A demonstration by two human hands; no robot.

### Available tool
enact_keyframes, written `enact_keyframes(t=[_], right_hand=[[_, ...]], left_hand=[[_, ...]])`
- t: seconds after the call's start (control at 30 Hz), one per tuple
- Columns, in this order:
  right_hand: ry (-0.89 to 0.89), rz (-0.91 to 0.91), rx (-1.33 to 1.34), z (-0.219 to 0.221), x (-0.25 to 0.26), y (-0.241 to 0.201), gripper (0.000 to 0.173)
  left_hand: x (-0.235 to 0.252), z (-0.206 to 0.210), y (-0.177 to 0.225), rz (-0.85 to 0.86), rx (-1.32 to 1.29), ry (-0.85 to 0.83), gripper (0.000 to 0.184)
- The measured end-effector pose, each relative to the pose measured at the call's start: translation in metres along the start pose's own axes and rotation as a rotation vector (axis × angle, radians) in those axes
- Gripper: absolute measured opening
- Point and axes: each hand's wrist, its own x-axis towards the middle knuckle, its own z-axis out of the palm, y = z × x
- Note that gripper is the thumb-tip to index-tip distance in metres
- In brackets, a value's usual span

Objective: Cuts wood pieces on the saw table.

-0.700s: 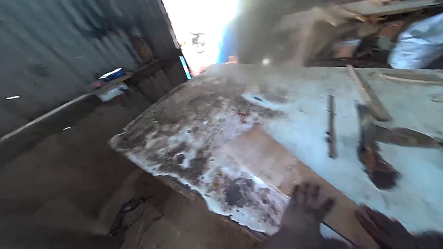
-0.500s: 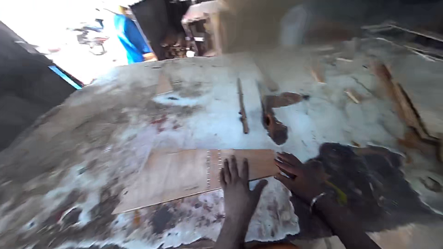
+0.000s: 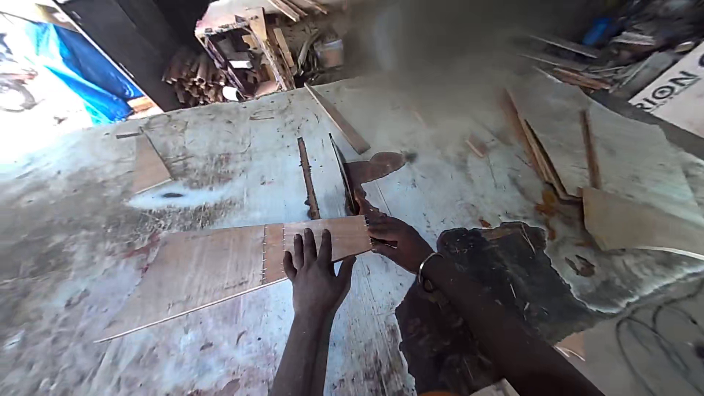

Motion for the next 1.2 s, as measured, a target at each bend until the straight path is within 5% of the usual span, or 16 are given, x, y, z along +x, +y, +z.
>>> enact_keyframes(t=[0.3, 1.2], right_hand=[[0.001, 0.069, 0.026, -0.006, 0.038, 0.011, 0.033], [0.067, 0.134, -0.094, 0.004, 0.043, 0.012, 0.038]], left_hand=[[0.038, 0.005, -0.005, 0.000, 0.003, -0.045, 0.090], [0.063, 0.017, -0.016, 0.010, -0.027, -0.101, 0.086]])
